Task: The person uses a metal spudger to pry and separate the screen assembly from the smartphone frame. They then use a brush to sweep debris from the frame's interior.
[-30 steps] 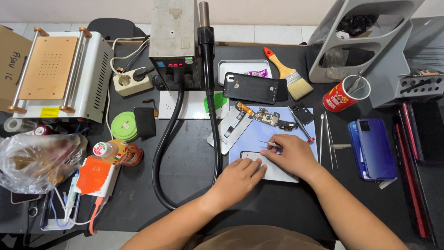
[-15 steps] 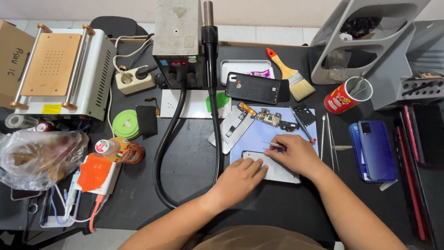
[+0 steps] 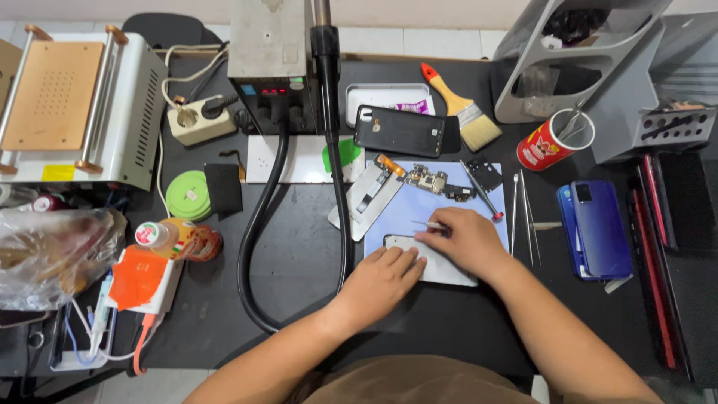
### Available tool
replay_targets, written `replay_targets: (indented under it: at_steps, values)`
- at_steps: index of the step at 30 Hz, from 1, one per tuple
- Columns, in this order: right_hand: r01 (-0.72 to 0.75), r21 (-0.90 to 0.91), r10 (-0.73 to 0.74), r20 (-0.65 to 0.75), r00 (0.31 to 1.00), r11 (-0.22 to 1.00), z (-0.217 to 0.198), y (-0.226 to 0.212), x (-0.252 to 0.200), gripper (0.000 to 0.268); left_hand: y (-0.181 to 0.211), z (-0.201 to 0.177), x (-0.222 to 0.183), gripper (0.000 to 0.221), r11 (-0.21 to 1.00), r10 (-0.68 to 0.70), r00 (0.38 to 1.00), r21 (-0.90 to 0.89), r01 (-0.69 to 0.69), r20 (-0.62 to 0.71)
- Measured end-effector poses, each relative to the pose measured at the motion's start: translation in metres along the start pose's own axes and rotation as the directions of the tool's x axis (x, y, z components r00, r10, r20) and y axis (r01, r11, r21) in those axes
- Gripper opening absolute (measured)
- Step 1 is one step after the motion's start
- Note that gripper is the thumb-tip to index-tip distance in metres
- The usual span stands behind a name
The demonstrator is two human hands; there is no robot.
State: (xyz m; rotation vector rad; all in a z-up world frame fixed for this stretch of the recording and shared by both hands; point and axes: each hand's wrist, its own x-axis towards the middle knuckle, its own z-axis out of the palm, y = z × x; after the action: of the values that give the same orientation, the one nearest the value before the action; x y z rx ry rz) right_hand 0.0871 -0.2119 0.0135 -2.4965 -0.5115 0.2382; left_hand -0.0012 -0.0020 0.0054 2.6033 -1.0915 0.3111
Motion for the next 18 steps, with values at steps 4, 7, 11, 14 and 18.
replay_targets:
  at_steps: [4, 7, 11, 14, 18]
  values:
    - [0.015, 0.087, -0.019, 0.046, 0.999, 0.996, -0.015, 0.003, -0.007, 0.035, -0.001, 0.001, 0.000, 0.049, 0.999, 0.001, 0.998, 0.032, 0.001, -0.058]
    - [0.033, 0.026, -0.033, -0.007, 0.999, 0.999, -0.022, 0.001, -0.022, 0.040, -0.002, 0.002, -0.001, 0.048, 1.000, -0.006, 0.998, 0.001, 0.006, -0.057]
    - [0.140, -0.043, -0.141, -0.021, 0.990, 0.989, -0.025, -0.004, -0.034, 0.025, -0.005, 0.004, -0.001, 0.049, 1.000, -0.006, 0.997, 0.009, 0.007, -0.081]
    - [0.166, -0.104, -0.168, -0.004, 0.986, 0.980, -0.027, -0.005, -0.035, 0.022, -0.006, 0.005, -0.001, 0.050, 1.000, -0.003, 0.994, 0.027, 0.006, -0.105]
    - [0.246, -0.137, -0.247, 0.008, 0.969, 0.960, -0.026, -0.006, -0.034, 0.033, -0.005, 0.008, 0.000, 0.049, 0.998, 0.003, 0.994, 0.070, 0.005, -0.107]
